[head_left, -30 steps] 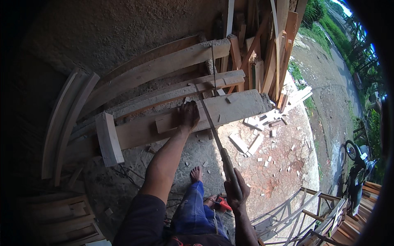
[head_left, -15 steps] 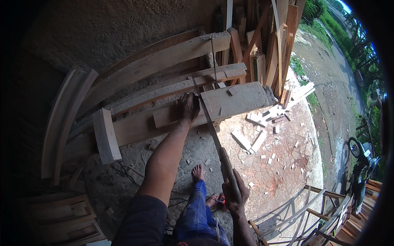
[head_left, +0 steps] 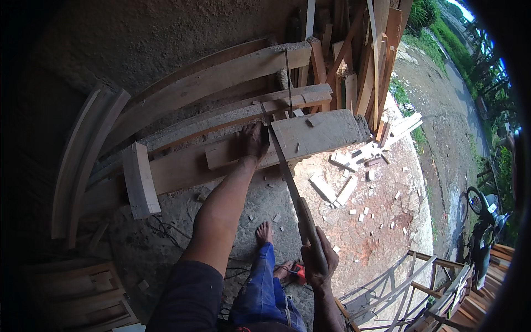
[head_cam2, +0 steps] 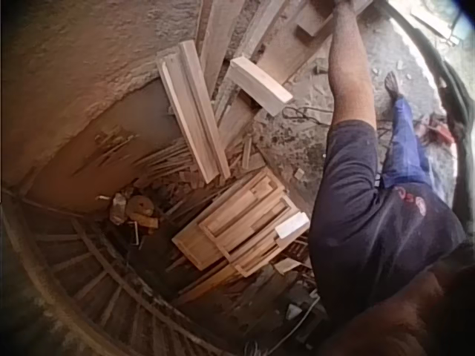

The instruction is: The person uses a hand saw to cut a piece of wood clamped on a workbench. They repeatedly saw through the wood, pause to reposition the piece, and continue cutting until a section is separated.

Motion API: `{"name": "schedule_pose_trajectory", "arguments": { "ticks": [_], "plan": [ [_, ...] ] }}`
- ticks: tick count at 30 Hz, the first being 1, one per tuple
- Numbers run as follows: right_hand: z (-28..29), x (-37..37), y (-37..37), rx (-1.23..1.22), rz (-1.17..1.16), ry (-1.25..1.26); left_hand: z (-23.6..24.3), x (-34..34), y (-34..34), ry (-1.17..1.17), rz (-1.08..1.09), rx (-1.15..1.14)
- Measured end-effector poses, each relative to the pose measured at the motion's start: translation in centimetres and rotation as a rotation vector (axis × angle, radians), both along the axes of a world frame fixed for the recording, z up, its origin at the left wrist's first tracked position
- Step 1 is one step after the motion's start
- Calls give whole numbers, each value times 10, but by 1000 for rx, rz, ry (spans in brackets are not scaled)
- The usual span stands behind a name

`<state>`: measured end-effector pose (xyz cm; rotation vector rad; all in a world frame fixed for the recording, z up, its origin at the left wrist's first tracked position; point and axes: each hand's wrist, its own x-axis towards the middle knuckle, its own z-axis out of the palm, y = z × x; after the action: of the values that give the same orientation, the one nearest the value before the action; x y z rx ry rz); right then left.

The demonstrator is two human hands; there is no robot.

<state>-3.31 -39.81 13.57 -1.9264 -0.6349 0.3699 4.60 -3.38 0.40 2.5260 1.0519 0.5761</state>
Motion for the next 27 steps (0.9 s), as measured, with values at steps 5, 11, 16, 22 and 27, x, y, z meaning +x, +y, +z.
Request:
{"name": "schedule_pose_trajectory", "arguments": {
  "ticks": [5, 11, 16, 22, 27],
  "plan": [
    [2, -3, -10, 41, -36, 46, 3, 1, -6, -2, 4, 54],
    [9, -1, -18, 8, 10, 3, 0, 3, -1, -10, 24, 58],
    [4, -1, -10, 24, -11, 30, 2, 1, -4, -8, -1, 64],
    [-10, 19, 32, 56, -5, -73, -1, 2, 0, 0, -8, 39],
    [4, -16, -48, -45, 2, -58, 10, 1, -9, -24, 20, 66]
  ]
}}
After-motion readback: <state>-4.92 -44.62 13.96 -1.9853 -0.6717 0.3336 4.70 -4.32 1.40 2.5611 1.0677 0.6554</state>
